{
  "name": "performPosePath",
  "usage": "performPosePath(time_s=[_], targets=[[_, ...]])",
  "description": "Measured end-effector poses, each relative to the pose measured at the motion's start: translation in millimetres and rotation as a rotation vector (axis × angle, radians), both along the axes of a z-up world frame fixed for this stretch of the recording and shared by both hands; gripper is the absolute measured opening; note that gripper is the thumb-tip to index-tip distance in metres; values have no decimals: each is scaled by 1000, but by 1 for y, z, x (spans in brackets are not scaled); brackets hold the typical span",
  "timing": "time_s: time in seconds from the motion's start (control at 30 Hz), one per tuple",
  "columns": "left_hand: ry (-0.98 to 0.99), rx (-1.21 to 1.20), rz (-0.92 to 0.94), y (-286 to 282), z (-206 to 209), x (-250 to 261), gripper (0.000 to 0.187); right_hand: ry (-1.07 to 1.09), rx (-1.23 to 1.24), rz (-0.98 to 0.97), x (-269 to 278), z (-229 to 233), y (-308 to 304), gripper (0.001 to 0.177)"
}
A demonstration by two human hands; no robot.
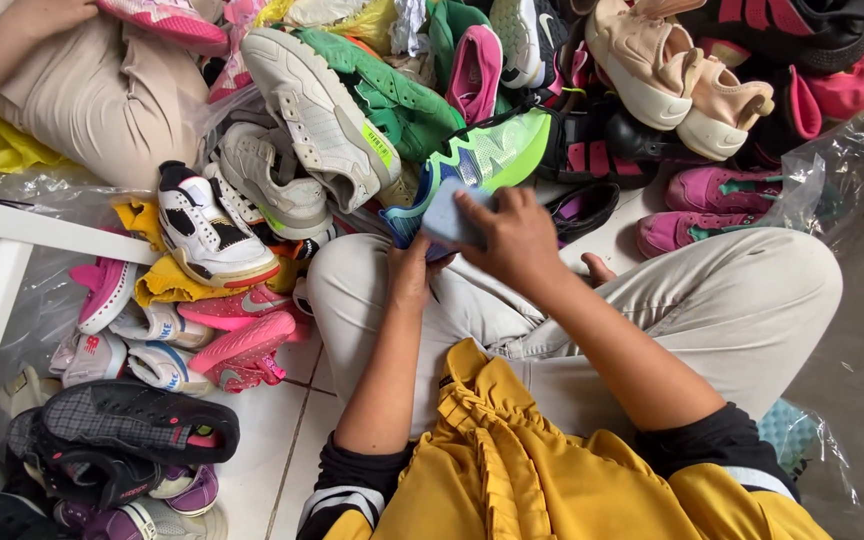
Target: The person sits on the floor and scrubs a blue and green sneaker with a multi-colored sponge. They rotate the shoe to clean different areas, including the sole and upper, while surrounded by a large pile of other shoes.
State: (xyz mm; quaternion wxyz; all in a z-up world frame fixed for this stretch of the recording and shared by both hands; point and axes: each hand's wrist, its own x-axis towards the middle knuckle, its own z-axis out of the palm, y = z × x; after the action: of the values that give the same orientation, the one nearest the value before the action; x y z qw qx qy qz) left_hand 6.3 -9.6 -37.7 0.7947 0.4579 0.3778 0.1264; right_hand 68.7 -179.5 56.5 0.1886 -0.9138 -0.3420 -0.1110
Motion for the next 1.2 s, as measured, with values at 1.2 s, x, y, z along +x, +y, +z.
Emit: performPosePath(time_s=[1.2], targets=[[-426, 1141, -327, -38, 76, 6, 48, 1340, 1533, 109, 96, 50, -117, 45]])
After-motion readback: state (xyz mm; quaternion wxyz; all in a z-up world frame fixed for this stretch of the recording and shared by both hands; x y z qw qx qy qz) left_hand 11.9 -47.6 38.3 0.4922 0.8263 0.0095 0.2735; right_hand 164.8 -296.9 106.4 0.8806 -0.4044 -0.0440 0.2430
